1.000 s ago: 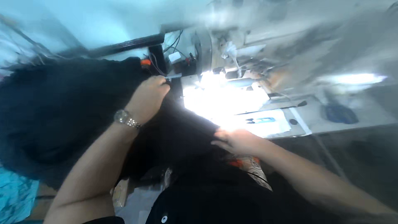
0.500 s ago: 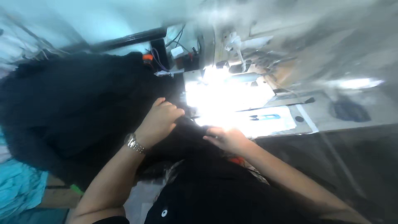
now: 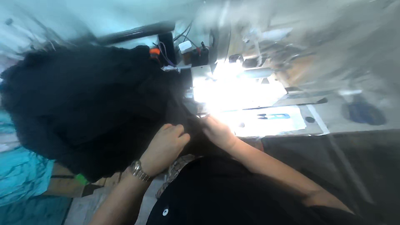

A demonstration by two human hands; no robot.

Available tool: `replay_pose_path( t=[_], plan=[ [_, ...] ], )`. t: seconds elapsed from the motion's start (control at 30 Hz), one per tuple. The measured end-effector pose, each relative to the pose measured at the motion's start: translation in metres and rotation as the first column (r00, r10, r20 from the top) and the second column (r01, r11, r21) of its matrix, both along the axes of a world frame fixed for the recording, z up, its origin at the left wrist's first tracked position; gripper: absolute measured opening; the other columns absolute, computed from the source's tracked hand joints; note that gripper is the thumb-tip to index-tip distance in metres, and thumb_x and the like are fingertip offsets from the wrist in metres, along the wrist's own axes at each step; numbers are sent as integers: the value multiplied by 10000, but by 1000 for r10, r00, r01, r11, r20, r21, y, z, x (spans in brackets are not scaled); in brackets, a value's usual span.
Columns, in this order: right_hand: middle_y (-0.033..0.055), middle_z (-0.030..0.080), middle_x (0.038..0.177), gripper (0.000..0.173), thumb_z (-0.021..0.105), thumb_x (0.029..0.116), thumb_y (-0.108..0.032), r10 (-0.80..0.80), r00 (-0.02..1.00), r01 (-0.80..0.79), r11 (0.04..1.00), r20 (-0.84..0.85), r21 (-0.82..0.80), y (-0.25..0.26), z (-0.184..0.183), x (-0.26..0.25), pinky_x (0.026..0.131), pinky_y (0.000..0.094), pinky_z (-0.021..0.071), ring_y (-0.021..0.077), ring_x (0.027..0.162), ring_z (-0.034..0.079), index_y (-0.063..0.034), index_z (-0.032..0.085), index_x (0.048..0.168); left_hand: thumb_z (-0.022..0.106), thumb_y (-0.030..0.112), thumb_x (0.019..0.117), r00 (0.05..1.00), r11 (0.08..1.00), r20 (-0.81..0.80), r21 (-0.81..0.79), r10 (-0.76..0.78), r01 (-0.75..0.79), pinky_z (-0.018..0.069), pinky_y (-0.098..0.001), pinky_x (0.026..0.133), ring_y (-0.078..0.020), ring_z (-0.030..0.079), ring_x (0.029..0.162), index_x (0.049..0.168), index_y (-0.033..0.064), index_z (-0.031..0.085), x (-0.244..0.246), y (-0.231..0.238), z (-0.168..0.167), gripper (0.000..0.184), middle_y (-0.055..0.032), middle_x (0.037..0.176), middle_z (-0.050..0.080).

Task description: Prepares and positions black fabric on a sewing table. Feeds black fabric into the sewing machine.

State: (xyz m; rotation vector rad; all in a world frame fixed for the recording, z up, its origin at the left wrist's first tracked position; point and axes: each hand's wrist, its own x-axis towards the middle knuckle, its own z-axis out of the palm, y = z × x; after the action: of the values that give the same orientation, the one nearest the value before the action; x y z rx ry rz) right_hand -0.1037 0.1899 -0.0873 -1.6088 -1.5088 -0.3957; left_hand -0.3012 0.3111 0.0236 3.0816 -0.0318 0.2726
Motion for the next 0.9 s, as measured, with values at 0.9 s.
replay_pose_path(
  t=[0.9],
  plan=[
    [70, 759, 1012, 201, 598, 1036, -141, 171, 118, -298, 946, -978, 129, -12, 55, 20, 877, 319, 609, 127, 930, 726, -34, 705, 1167, 595, 120, 1030, 915, 796, 150, -558, 375, -235, 586, -414, 741, -205, 690, 836, 1136, 56, 656, 117, 19, 31, 139, -110, 987, 703]
  ],
)
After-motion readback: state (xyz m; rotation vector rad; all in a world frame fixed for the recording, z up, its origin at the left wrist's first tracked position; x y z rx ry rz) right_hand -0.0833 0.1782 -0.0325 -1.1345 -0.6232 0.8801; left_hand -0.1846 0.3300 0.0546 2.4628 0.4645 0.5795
